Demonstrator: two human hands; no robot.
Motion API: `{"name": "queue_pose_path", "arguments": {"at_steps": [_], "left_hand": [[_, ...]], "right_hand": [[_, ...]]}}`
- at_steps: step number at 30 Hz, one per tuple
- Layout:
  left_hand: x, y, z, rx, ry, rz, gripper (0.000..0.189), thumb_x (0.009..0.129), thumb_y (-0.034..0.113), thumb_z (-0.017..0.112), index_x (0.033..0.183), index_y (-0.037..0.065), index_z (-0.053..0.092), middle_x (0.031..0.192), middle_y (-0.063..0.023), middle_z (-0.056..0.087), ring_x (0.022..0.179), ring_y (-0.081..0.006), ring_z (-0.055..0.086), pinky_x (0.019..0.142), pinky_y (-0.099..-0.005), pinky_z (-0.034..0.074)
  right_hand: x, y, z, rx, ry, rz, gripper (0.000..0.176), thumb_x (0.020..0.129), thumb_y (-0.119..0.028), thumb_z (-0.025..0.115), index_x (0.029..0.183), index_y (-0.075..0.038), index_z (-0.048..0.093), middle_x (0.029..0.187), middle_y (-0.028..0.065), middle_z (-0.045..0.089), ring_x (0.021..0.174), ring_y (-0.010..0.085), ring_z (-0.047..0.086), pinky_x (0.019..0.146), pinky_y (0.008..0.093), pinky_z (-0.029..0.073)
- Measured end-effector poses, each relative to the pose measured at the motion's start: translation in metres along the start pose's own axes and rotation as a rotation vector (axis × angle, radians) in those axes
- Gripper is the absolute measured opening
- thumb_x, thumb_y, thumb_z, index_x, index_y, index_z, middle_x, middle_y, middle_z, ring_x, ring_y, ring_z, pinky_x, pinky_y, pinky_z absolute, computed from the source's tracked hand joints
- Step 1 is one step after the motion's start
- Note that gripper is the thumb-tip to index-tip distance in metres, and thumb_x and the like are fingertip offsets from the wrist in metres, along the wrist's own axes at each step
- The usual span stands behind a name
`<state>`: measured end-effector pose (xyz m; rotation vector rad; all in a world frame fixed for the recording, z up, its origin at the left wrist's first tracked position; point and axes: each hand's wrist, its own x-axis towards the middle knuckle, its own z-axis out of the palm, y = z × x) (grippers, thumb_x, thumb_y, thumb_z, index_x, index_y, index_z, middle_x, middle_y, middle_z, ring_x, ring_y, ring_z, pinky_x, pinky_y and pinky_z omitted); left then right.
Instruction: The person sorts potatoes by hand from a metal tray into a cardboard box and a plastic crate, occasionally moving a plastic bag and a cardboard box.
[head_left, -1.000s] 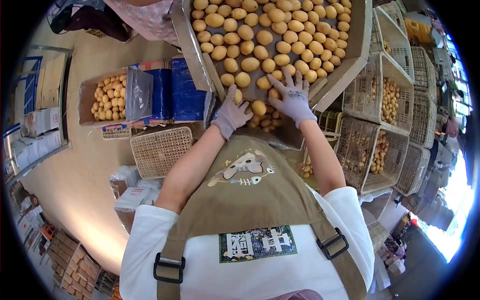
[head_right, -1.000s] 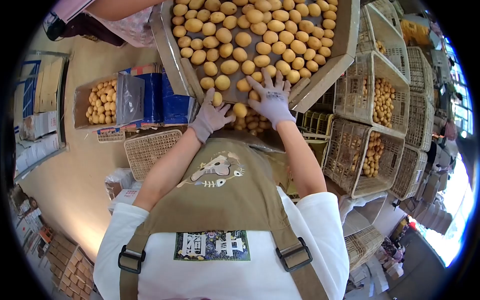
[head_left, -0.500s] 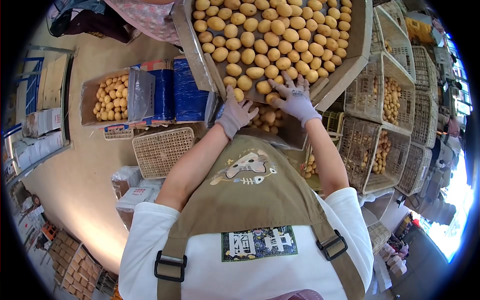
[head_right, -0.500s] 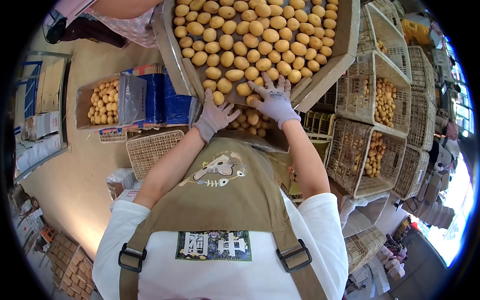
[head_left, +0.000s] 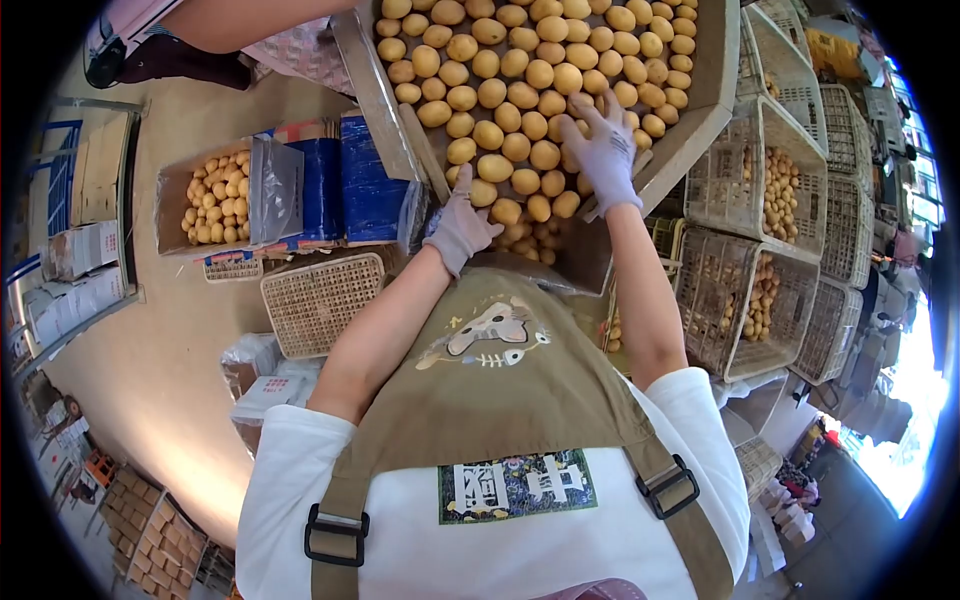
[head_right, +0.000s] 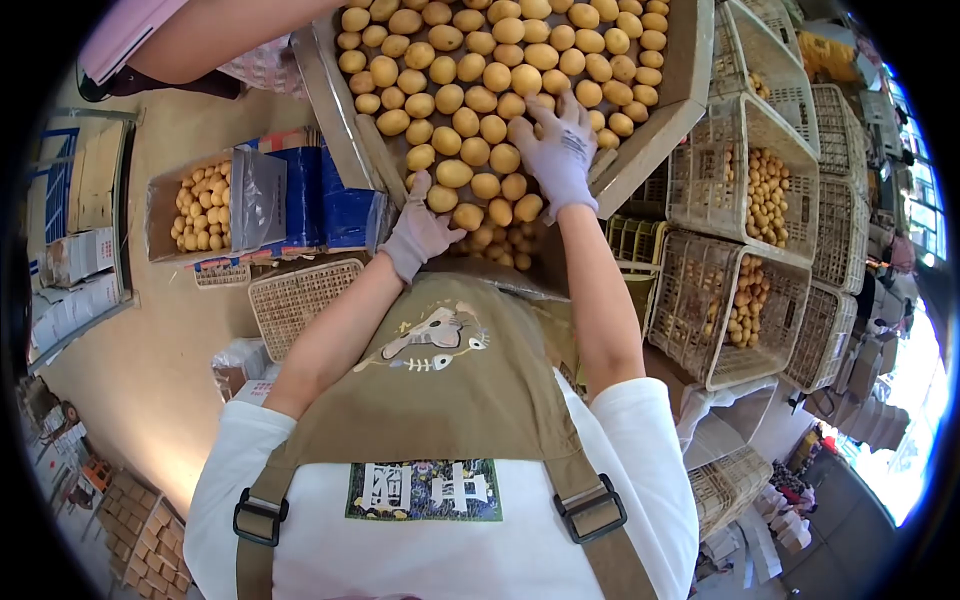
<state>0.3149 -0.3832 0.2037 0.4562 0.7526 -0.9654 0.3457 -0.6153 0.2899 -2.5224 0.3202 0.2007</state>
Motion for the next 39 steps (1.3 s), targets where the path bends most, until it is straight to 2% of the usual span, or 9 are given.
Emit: {"name": "queue_pose_path", "arguments": {"at_steps": [2,6,15,18,22,24,28,34,39], "left_hand": [[-0.003,-0.002,0.007,-0.103,0.092,0.034,0.085,0.085,0.078,0.052,0.149,0.023,0.038,0.149,-0.0029,0.043,0.14,-0.0253,0.037,0.115,-0.0596,0.023],[-0.002,-0.002,0.006,-0.096,-0.009,0.027,0.087,0.086,0.083,0.038,0.149,0.024,0.036,0.149,-0.0035,0.043,0.137,-0.0283,0.039,0.112,-0.0631,0.027],[-0.014,0.001,0.023,-0.034,0.05,-0.003,0.082,0.092,0.079,0.029,0.153,0.024,0.032,0.155,-0.0035,0.039,0.144,-0.0321,0.034,0.115,-0.0668,0.015],[-0.009,0.004,0.011,-0.006,0.063,-0.027,0.071,0.095,0.069,0.034,0.15,0.023,0.037,0.152,-0.004,0.043,0.14,-0.0297,0.039,0.116,-0.0591,0.02],[0.0,-0.004,-0.01,0.185,0.051,0.085,0.047,0.097,0.046,0.049,0.135,0.02,0.054,0.134,-0.0038,0.058,0.126,-0.022,0.05,0.11,-0.0472,0.031],[0.073,-0.02,-0.1,0.564,-0.002,0.319,0.034,0.092,0.033,0.06,0.123,0.018,0.061,0.117,-0.0008,0.063,0.115,-0.0178,0.054,0.104,-0.0452,0.036],[0.014,-0.006,-0.026,0.154,-0.001,0.124,0.049,0.089,0.049,0.067,0.128,0.021,0.056,0.125,-0.0014,0.058,0.121,-0.0179,0.05,0.104,-0.0492,0.038],[-0.01,0.003,0.006,-0.188,-0.053,0.051,0.069,0.094,0.067,0.045,0.15,0.027,0.033,0.145,0.0007,0.045,0.14,-0.0237,0.034,0.113,-0.0627,0.027],[-0.006,0.0,0.016,-0.126,0.064,0.085,0.058,0.098,0.063,0.039,0.141,0.025,0.045,0.142,-0.0008,0.048,0.128,-0.0236,0.046,0.111,-0.0599,0.033]], "right_hand": [[-0.003,-0.023,0.02,-0.422,-0.011,0.016,0.067,0.082,-0.057,0.066,0.144,-0.039,0.049,0.164,0.0221,0.015,0.146,0.055,0.012,0.113,0.0698,0.013],[-0.027,-0.027,0.02,-0.454,-0.158,-0.133,0.078,0.079,-0.061,0.066,0.15,-0.047,0.037,0.165,0.0218,0.012,0.149,0.0513,0.003,0.115,0.0679,-0.002],[-0.027,-0.019,0.022,-0.452,-0.18,-0.131,0.078,0.079,-0.06,0.066,0.15,-0.048,0.036,0.164,0.021,0.015,0.151,0.0481,0.004,0.115,0.0669,-0.002],[-0.028,-0.016,0.013,-0.443,-0.166,-0.187,0.07,0.08,-0.058,0.066,0.146,-0.047,0.044,0.163,0.0195,0.019,0.15,0.0465,0.009,0.117,0.0652,0.002],[-0.001,0.009,-0.024,0.117,-0.16,0.055,0.044,0.085,-0.045,0.07,0.118,-0.016,0.072,0.144,0.0204,0.051,0.132,0.0375,0.048,0.109,0.0444,0.04],[0.01,-0.006,-0.023,-0.096,0.346,-0.056,0.046,0.085,-0.049,0.069,0.118,-0.018,0.072,0.145,0.0238,0.048,0.134,0.0402,0.044,0.108,0.0466,0.04],[-0.01,-0.042,0.027,-0.484,-0.084,-0.031,0.073,0.079,-0.058,0.066,0.146,-0.038,0.047,0.163,0.0227,0.014,0.15,0.0495,0.004,0.109,0.0774,0.009],[-0.041,-0.003,0.025,-0.56,-0.197,-0.267,0.062,0.075,-0.052,0.07,0.135,-0.038,0.061,0.164,0.011,0.021,0.15,0.0486,0.006,0.116,0.0653,0.005],[-0.029,-0.031,0.038,-0.278,0.169,-0.284,0.032,0.08,-0.033,0.069,0.111,-0.025,0.074,0.13,0.0146,0.061,0.129,0.0472,0.044,0.107,0.0598,0.034]]}}
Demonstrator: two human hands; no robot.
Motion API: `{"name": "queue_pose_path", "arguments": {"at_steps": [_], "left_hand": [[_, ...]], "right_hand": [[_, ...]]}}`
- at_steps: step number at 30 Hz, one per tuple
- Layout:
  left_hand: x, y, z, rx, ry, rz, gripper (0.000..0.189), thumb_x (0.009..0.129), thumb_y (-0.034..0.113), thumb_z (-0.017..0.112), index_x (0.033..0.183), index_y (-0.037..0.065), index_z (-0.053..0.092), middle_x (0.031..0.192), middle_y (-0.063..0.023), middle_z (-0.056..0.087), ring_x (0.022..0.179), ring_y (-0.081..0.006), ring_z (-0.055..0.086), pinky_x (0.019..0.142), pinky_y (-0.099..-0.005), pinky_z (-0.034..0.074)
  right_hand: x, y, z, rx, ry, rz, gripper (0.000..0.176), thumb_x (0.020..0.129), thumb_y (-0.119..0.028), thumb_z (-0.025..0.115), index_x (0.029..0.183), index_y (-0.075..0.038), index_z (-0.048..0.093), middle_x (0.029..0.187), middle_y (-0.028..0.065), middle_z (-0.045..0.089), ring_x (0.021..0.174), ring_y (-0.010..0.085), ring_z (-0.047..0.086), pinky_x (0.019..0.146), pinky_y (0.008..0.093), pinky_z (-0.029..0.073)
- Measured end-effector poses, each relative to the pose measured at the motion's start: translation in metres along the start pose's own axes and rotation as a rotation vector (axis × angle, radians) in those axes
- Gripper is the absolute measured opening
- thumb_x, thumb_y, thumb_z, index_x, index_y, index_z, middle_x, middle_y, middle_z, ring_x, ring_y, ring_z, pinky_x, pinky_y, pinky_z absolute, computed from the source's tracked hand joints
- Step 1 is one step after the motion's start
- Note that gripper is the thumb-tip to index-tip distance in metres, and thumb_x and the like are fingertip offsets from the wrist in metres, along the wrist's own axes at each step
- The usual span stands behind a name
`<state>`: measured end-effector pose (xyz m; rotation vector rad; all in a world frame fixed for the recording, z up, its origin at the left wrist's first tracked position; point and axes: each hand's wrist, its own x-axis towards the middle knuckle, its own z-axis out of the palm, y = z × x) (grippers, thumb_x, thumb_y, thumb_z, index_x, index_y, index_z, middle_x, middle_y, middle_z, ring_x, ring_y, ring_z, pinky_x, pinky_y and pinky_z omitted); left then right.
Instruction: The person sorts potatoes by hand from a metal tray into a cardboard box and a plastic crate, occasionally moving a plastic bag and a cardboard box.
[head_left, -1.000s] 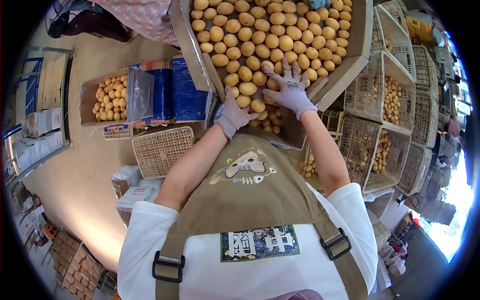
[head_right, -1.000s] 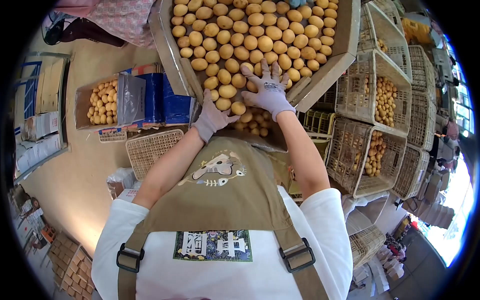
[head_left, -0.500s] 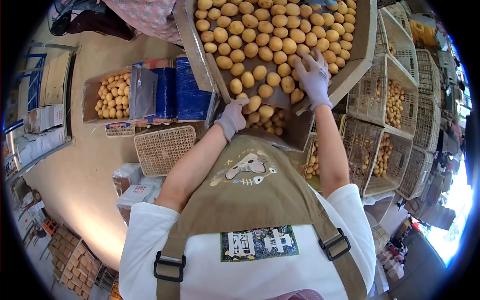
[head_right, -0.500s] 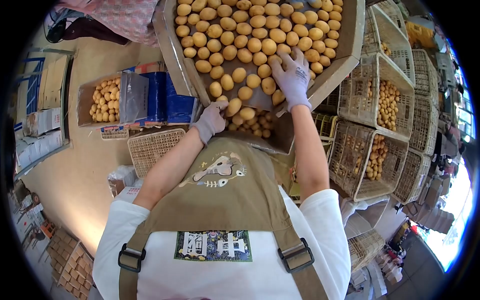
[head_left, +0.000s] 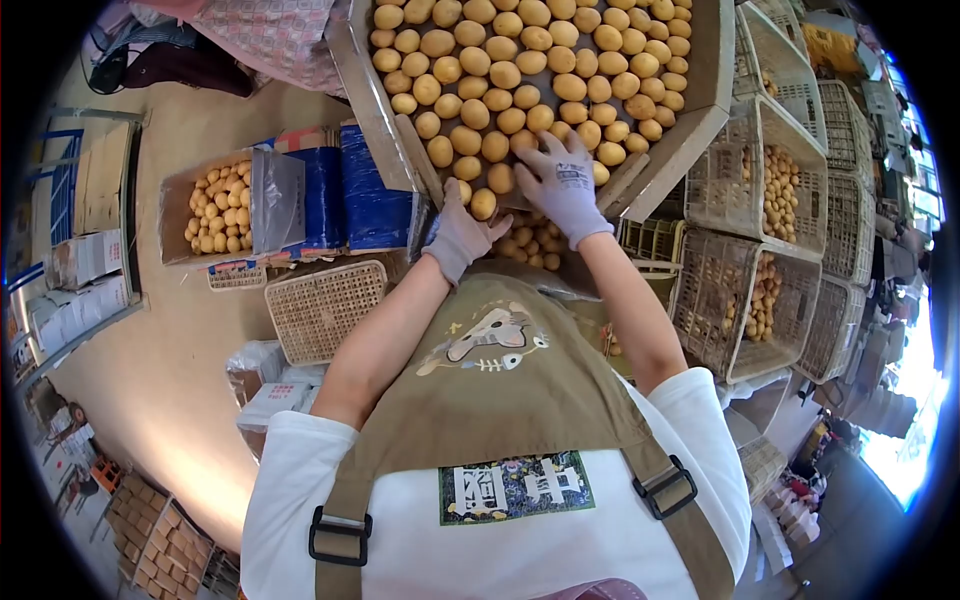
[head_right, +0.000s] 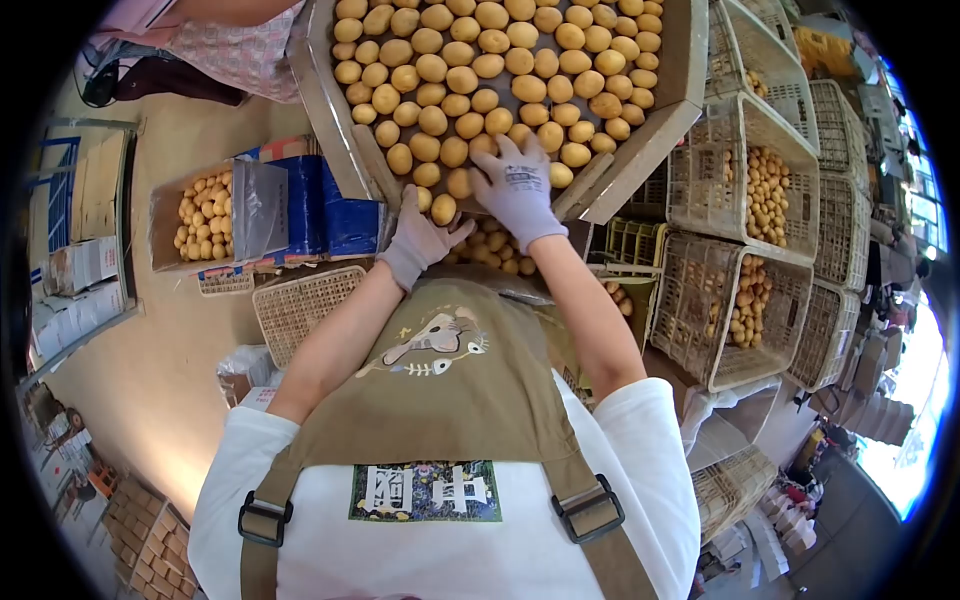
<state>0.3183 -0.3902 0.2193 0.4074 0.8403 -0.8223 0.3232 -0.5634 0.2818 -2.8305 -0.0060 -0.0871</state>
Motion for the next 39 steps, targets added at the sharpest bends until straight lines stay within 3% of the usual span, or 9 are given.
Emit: {"name": "queue_pose_path", "arguments": {"at_steps": [3,6,9,12,15,33,36,37,39], "left_hand": [[0.02,0.001,-0.028,0.066,-0.122,-0.055,0.065,0.093,0.058,0.054,0.146,0.025,0.037,0.144,-0.0005,0.046,0.135,-0.0231,0.04,0.114,-0.0582,0.027],[0.002,0.005,-0.024,0.304,-0.024,-0.017,0.054,0.093,0.046,0.057,0.14,0.022,0.045,0.139,0.0001,0.052,0.134,-0.0211,0.043,0.114,-0.052,0.028],[0.066,-0.002,-0.103,0.681,-0.323,0.239,0.041,0.095,0.036,0.058,0.134,0.026,0.051,0.14,0.0029,0.053,0.132,-0.021,0.046,0.111,-0.052,0.028],[-0.007,0.01,-0.018,0.052,-0.163,-0.1,0.045,0.096,0.047,0.058,0.136,0.027,0.05,0.144,0.0034,0.051,0.135,-0.0227,0.045,0.112,-0.0553,0.03],[-0.011,0.011,-0.005,-0.014,-0.08,-0.093,0.046,0.097,0.05,0.055,0.136,0.028,0.049,0.143,0.0039,0.052,0.136,-0.0236,0.045,0.111,-0.0583,0.032],[-0.009,0.009,-0.005,0.086,0.005,-0.055,0.053,0.095,0.055,0.052,0.141,0.029,0.047,0.142,0.0027,0.051,0.136,-0.0217,0.041,0.114,-0.0568,0.024],[0.054,0.002,-0.083,0.672,-0.23,0.152,0.068,0.093,0.051,0.057,0.15,0.023,0.032,0.153,-0.0025,0.037,0.142,-0.0242,0.035,0.115,-0.0623,0.022],[0.058,0.0,-0.091,0.78,-0.266,0.191,0.073,0.093,0.05,0.058,0.153,0.021,0.028,0.156,-0.0041,0.033,0.143,-0.0252,0.033,0.115,-0.0637,0.021],[0.026,0.0,-0.049,0.638,-0.184,0.127,0.081,0.091,0.055,0.059,0.155,0.017,0.024,0.158,-0.0061,0.029,0.146,-0.0269,0.028,0.115,-0.0644,0.02]], "right_hand": [[0.015,-0.029,-0.009,-0.068,0.029,-0.226,0.036,0.081,-0.037,0.068,0.115,-0.028,0.072,0.144,0.0149,0.051,0.135,0.0373,0.042,0.112,0.0584,0.027],[0.008,0.0,-0.011,-0.265,-0.182,-0.106,0.055,0.083,-0.043,0.065,0.137,-0.038,0.055,0.156,0.0143,0.036,0.145,0.0374,0.029,0.115,0.0616,0.018],[-0.012,0.014,-0.033,-0.253,-0.361,0.011,0.068,0.084,-0.046,0.066,0.148,-0.044,0.042,0.161,0.0157,0.028,0.151,0.0376,0.017,0.116,0.0635,0.016],[-0.028,0.022,-0.027,-0.195,-0.414,0.018,0.072,0.083,-0.047,0.067,0.149,-0.044,0.039,0.16,0.0165,0.029,0.151,0.0359,0.017,0.117,0.0636,0.013],[-0.027,0.018,-0.028,-0.189,-0.451,0.048,0.072,0.083,-0.049,0.066,0.149,-0.044,0.038,0.16,0.0184,0.029,0.151,0.0359,0.017,0.117,0.0639,0.014],[-0.032,0.02,-0.026,-0.144,-0.363,0.021,0.062,0.086,-0.045,0.064,0.146,-0.038,0.046,0.153,0.0169,0.04,0.147,0.0365,0.028,0.115,0.0613,0.022],[-0.007,0.042,-0.025,0.15,-0.407,0.161,0.049,0.086,-0.043,0.063,0.132,-0.026,0.063,0.143,0.0131,0.052,0.137,0.0382,0.042,0.109,0.056,0.035],[0.006,0.046,-0.032,0.472,-0.378,0.424,0.047,0.088,-0.044,0.062,0.13,-0.023,0.065,0.144,0.017,0.05,0.137,0.04,0.04,0.108,0.0564,0.035],[0.023,0.03,-0.036,0.07,0.165,0.264,0.051,0.089,-0.047,0.062,0.137,-0.028,0.06,0.154,0.0233,0.038,0.143,0.0448,0.032,0.112,0.0563,0.03]]}}
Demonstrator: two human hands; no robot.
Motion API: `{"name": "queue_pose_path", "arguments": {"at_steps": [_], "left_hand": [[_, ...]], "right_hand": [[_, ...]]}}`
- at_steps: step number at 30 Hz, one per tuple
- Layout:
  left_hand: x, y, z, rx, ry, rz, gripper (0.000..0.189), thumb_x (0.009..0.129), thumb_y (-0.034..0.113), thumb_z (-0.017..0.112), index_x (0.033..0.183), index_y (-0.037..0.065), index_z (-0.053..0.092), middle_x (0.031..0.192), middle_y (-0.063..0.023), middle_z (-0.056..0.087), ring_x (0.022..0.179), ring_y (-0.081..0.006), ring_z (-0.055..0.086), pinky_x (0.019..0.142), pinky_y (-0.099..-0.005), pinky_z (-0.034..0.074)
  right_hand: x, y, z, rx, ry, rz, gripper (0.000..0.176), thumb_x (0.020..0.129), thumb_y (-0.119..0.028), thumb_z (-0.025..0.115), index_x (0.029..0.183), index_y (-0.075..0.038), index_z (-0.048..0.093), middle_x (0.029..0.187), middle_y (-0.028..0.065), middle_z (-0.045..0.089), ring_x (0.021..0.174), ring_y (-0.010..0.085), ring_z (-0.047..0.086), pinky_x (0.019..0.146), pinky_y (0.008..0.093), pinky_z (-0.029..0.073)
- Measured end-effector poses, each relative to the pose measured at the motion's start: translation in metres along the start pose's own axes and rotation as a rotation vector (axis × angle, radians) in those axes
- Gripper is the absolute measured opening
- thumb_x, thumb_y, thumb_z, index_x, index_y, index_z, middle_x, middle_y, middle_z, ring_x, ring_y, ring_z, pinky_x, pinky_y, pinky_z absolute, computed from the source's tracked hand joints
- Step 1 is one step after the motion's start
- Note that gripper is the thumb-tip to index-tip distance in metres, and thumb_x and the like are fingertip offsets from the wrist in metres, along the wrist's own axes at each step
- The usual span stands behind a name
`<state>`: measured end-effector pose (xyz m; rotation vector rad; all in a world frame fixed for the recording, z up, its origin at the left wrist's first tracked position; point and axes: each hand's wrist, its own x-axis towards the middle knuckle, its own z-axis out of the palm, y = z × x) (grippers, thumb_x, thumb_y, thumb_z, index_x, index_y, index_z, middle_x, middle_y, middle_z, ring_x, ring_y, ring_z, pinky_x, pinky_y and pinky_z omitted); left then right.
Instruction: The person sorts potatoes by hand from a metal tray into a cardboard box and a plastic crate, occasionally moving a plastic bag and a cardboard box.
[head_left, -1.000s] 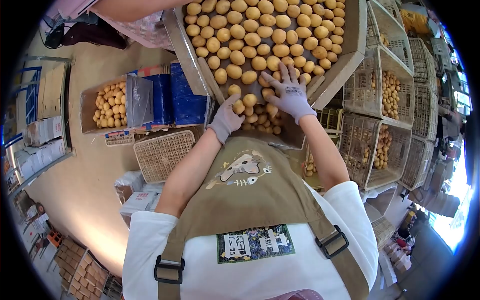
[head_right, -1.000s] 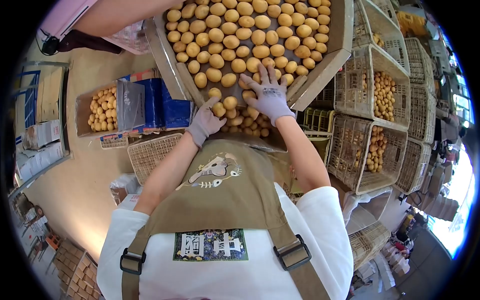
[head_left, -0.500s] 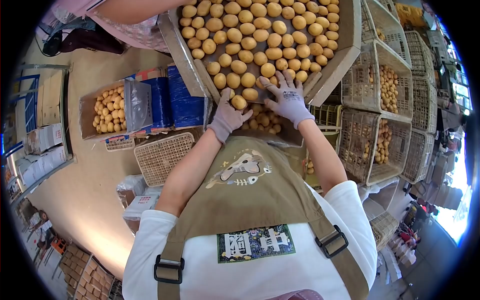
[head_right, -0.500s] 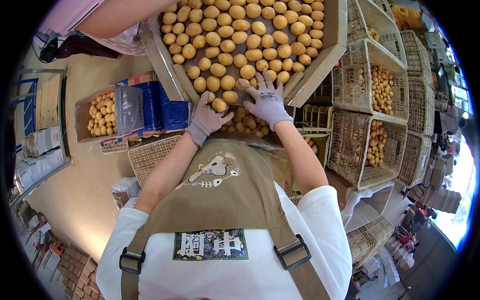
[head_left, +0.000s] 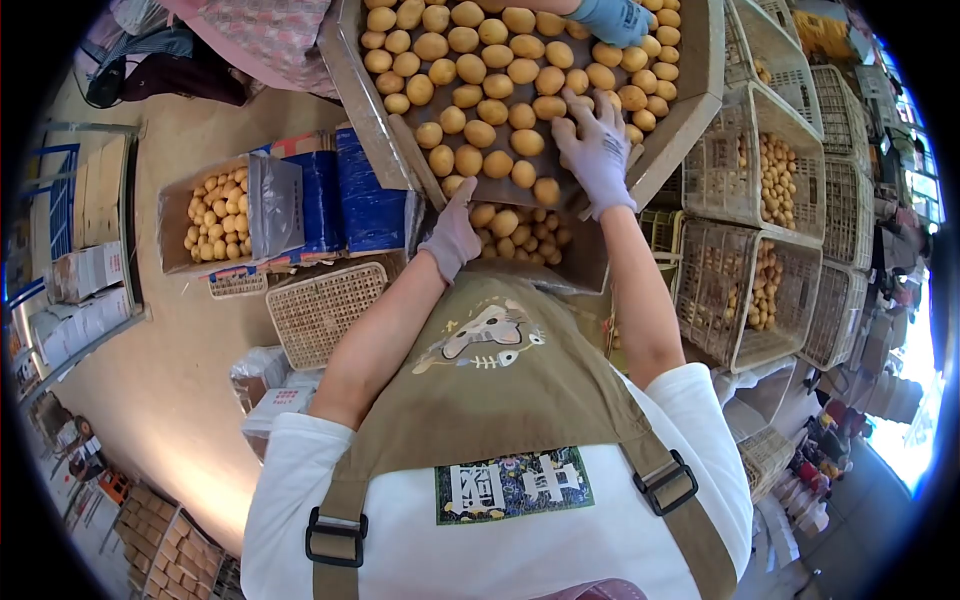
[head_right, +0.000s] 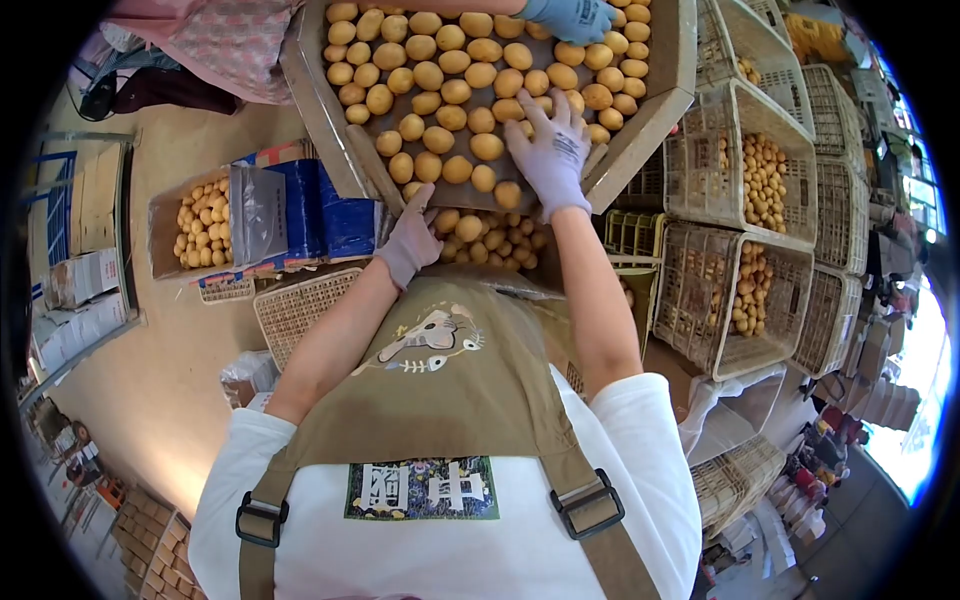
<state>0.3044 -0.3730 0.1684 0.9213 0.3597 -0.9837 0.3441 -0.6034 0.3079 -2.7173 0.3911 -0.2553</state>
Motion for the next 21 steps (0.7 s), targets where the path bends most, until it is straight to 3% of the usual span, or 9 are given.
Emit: {"name": "queue_pose_path", "arguments": {"at_steps": [2,3,4,6,9,13,21], "left_hand": [[-0.01,0.022,0.036,-0.365,0.17,-0.137,0.088,0.088,0.065,0.055,0.155,0.017,0.023,0.16,-0.0064,0.027,0.147,-0.0281,0.025,0.116,-0.0637,0.019],[-0.009,0.027,0.044,-0.599,0.276,-0.222,0.092,0.087,0.071,0.052,0.155,0.017,0.023,0.16,-0.0062,0.027,0.148,-0.0285,0.024,0.116,-0.0629,0.018],[-0.01,0.029,0.044,-0.636,0.199,-0.22,0.096,0.086,0.074,0.052,0.156,0.018,0.02,0.162,-0.0072,0.022,0.149,-0.0294,0.02,0.116,-0.0638,0.018],[-0.016,0.028,0.038,-0.72,0.049,-0.218,0.103,0.083,0.078,0.051,0.158,0.018,0.012,0.165,-0.0092,0.011,0.152,-0.0311,0.013,0.116,-0.0655,0.017],[-0.016,0.024,0.035,-0.726,-0.05,-0.198,0.105,0.081,0.086,0.04,0.158,0.02,0.013,0.164,-0.0099,0.016,0.15,-0.032,0.019,0.116,-0.0644,0.015],[-0.007,0.017,0.03,-0.651,-0.035,-0.121,0.106,0.079,0.09,0.035,0.157,0.02,0.019,0.162,-0.0101,0.022,0.149,-0.0321,0.024,0.116,-0.0618,0.016],[-0.016,0.031,0.042,-0.655,0.109,-0.217,0.107,0.078,0.09,0.036,0.156,0.018,0.024,0.159,-0.0112,0.029,0.146,-0.0315,0.028,0.116,-0.0565,0.021]], "right_hand": [[-0.01,-0.013,0.023,-0.137,-0.335,0.089,0.062,0.087,-0.051,0.064,0.145,-0.034,0.05,0.162,0.0249,0.02,0.149,0.0482,0.015,0.112,0.0694,0.019],[-0.017,-0.037,0.018,-0.324,-0.543,0.07,0.068,0.085,-0.057,0.064,0.148,-0.04,0.043,0.165,0.0214,0.007,0.15,0.0494,0.002,0.109,0.0771,0.01],[-0.033,-0.037,0.022,-0.267,-0.489,-0.003,0.067,0.083,-0.057,0.066,0.145,-0.042,0.046,0.165,0.0203,0.009,0.15,0.0497,0.006,0.111,0.0749,0.011],[-0.053,-0.031,0.011,-0.279,-0.629,-0.233,0.065,0.082,-0.054,0.067,0.143,-0.042,0.048,0.164,0.0204,0.014,0.15,0.0489,0.007,0.111,0.0744,0.014],[-0.098,-0.005,0.026,-0.183,-0.583,-0.378,0.059,0.081,-0.046,0.066,0.139,-0.041,0.055,0.162,0.0165,0.024,0.152,0.0379,0.013,0.11,0.074,0.02],[-0.1,-0.014,0.024,-0.205,-0.568,-0.347,0.06,0.081,-0.045,0.067,0.14,-0.04,0.054,0.161,0.0165,0.026,0.152,0.0333,0.017,0.11,0.0703,0.023],[-0.102,-0.007,0.029,-0.117,-0.539,-0.355,0.06,0.081,-0.043,0.069,0.14,-0.039,0.055,0.162,0.0171,0.025,0.152,0.0348,0.018,0.11,0.0674,0.027]]}}
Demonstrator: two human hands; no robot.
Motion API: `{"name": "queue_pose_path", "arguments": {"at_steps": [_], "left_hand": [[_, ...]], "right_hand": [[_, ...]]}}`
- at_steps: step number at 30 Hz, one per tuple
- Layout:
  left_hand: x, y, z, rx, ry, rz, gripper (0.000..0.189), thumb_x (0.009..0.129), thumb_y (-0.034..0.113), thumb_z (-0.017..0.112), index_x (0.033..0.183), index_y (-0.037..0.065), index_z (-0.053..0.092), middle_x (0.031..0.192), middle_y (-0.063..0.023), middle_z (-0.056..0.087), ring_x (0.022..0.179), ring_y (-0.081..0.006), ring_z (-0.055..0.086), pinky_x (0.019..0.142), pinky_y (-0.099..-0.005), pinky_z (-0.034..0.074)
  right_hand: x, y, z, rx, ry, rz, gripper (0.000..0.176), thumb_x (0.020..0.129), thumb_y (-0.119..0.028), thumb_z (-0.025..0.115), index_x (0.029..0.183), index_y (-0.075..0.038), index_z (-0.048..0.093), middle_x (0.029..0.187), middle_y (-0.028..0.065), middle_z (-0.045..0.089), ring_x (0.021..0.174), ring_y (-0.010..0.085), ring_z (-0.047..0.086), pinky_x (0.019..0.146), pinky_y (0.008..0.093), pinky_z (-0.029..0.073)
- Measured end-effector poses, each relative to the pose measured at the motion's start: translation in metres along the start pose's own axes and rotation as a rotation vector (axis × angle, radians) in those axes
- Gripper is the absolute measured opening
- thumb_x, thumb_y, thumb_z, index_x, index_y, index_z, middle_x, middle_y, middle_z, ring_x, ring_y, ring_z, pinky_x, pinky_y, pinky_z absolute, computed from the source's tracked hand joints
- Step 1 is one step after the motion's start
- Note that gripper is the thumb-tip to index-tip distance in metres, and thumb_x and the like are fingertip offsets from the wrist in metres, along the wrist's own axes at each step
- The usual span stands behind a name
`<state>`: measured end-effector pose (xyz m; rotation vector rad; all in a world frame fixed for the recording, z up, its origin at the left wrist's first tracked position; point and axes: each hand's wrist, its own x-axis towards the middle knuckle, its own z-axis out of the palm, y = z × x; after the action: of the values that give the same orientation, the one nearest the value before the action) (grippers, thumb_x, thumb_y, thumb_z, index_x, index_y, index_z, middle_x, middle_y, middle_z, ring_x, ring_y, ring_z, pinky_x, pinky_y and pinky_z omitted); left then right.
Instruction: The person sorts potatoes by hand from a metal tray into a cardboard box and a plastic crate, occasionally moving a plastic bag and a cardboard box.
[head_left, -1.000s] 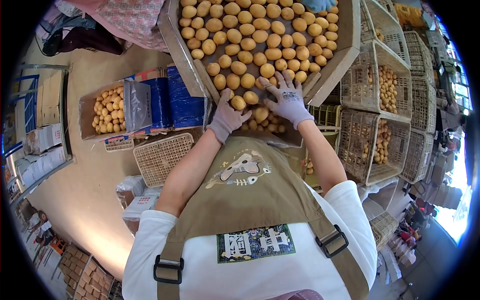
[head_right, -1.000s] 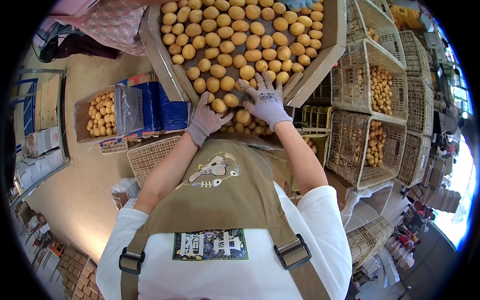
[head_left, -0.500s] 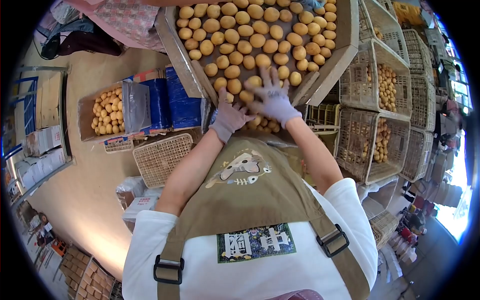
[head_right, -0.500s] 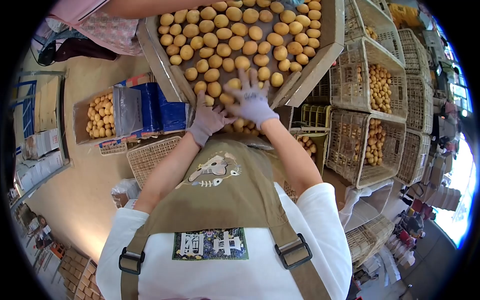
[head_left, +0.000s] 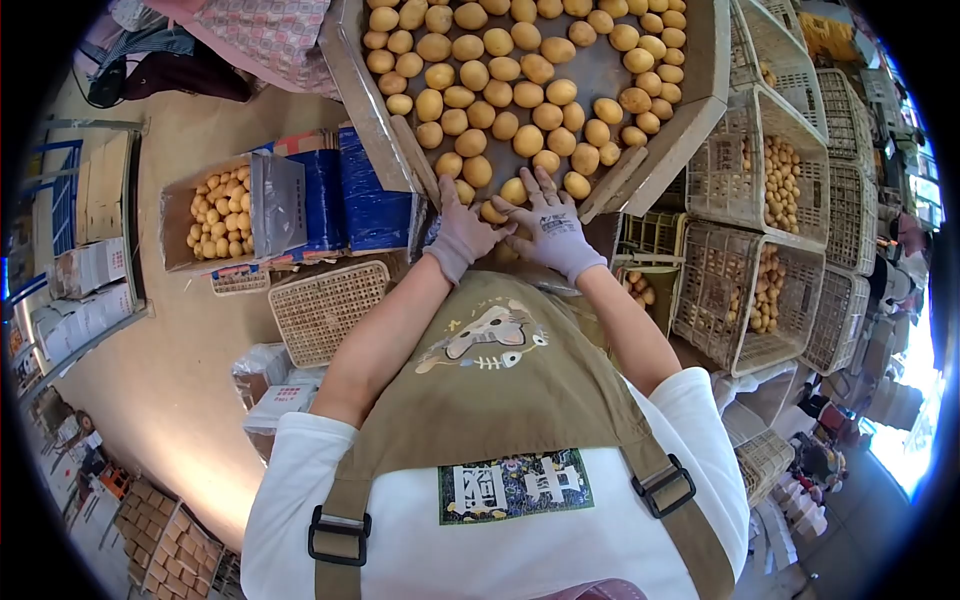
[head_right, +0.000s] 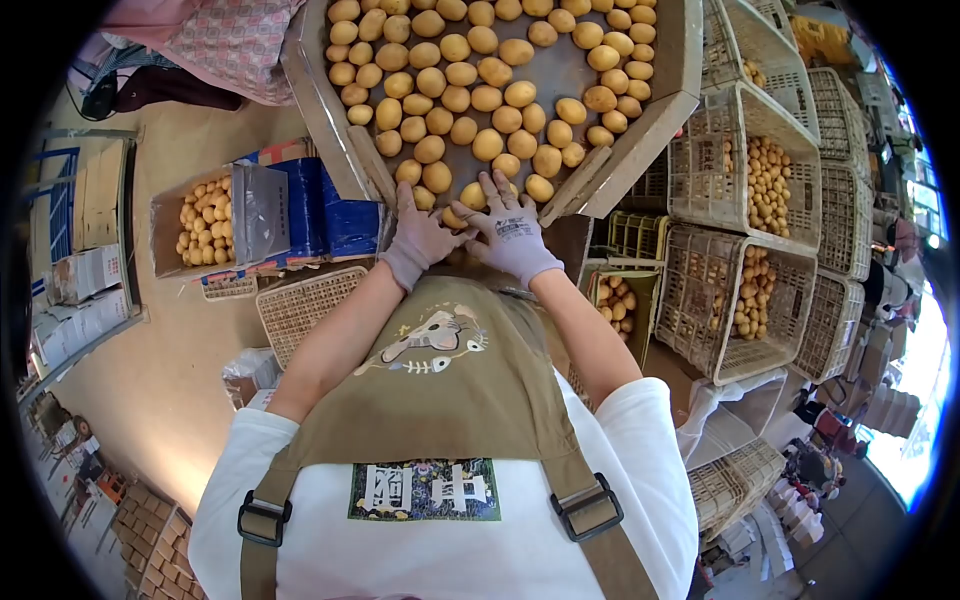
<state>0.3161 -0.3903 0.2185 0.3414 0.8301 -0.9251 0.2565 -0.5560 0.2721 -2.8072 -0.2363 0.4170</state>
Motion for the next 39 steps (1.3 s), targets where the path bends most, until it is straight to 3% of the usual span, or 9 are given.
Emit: {"name": "queue_pose_path", "arguments": {"at_steps": [10,12,14,17,22,26,30,33,39], "left_hand": [[0.009,-0.003,-0.01,-0.063,-0.143,-0.082,0.099,0.081,0.087,0.04,0.152,0.019,0.031,0.151,-0.0104,0.04,0.139,-0.0317,0.038,0.113,-0.0556,0.03],[0.037,-0.011,-0.038,0.749,-0.346,0.412,0.083,0.087,0.078,0.044,0.147,0.02,0.04,0.145,-0.0066,0.047,0.134,-0.0297,0.044,0.111,-0.0536,0.032],[0.0,-0.007,0.005,-0.007,-0.002,-0.029,0.047,0.096,0.049,0.051,0.133,0.019,0.051,0.142,-0.0039,0.051,0.128,-0.0262,0.051,0.111,-0.0599,0.031],[0.005,-0.005,-0.008,0.246,0.109,-0.007,0.042,0.095,0.048,0.053,0.127,0.02,0.055,0.139,-0.0009,0.053,0.131,-0.0258,0.049,0.11,-0.0619,0.03],[-0.001,0.001,-0.004,-0.155,-0.121,0.007,0.065,0.094,0.063,0.047,0.146,0.023,0.044,0.149,-0.0005,0.045,0.141,-0.0276,0.036,0.115,-0.0624,0.017],[-0.009,0.001,0.008,-0.107,0.053,0.007,0.069,0.092,0.066,0.047,0.146,0.023,0.042,0.15,-0.0005,0.044,0.143,-0.0263,0.033,0.115,-0.0623,0.016],[0.003,-0.004,-0.003,0.091,0.078,0.043,0.069,0.091,0.065,0.047,0.146,0.023,0.041,0.152,-0.0014,0.04,0.146,-0.0248,0.028,0.116,-0.0618,0.014],[0.012,-0.009,-0.02,0.21,0.041,0.073,0.067,0.091,0.064,0.047,0.144,0.024,0.042,0.152,-0.0024,0.04,0.146,-0.0249,0.028,0.116,-0.0607,0.016],[-0.005,-0.001,-0.003,-0.063,-0.082,0.061,0.071,0.091,0.068,0.045,0.146,0.024,0.04,0.152,-0.0043,0.041,0.145,-0.0282,0.031,0.113,-0.0634,0.021]], "right_hand": [[0.053,-0.029,-0.019,0.418,0.199,0.001,0.045,0.083,-0.033,0.065,0.128,-0.03,0.064,0.148,0.0161,0.048,0.139,0.0386,0.04,0.111,0.0647,0.027],[0.073,-0.039,-0.012,0.116,0.288,-0.147,0.043,0.085,-0.032,0.063,0.128,-0.03,0.064,0.148,0.0153,0.048,0.137,0.038,0.043,0.112,0.0647,0.025],[0.087,-0.027,-0.012,-0.161,0.245,-0.105,0.042,0.088,-0.034,0.06,0.13,-0.03,0.063,0.148,0.0128,0.048,0.135,0.0365,0.045,0.113,0.0638,0.023],[0.072,0.019,-0.021,-0.135,0.292,0.101,0.055,0.086,-0.035,0.062,0.14,-0.037,0.053,0.152,0.0064,0.045,0.14,0.0398,0.037,0.112,0.0673,0.019],[0.012,0.013,-0.026,-0.199,0.052,0.111,0.064,0.083,-0.038,0.065,0.144,-0.039,0.047,0.159,0.007,0.033,0.141,0.0424,0.034,0.112,0.0678,0.019],[0.016,0.018,-0.036,-0.138,-0.017,0.097,0.058,0.085,-0.038,0.065,0.142,-0.038,0.051,0.156,0.009,0.04,0.139,0.0424,0.037,0.112,0.065,0.023],[0.038,0.046,-0.034,0.226,0.454,0.287,0.054,0.085,-0.046,0.063,0.138,-0.037,0.055,0.157,0.0182,0.035,0.142,0.0477,0.031,0.114,0.0663,0.016],[0.037,0.012,-0.05,-0.139,0.021,0.321,0.055,0.084,-0.051,0.063,0.136,-0.034,0.058,0.159,0.0249,0.025,0.145,0.0542,0.016,0.117,0.062,0.012],[0.027,0.03,-0.045,-0.101,-0.073,0.237,0.064,0.082,-0.055,0.065,0.142,-0.04,0.051,0.163,0.0216,0.018,0.146,0.0575,0.007,0.119,0.061,0.007]]}}
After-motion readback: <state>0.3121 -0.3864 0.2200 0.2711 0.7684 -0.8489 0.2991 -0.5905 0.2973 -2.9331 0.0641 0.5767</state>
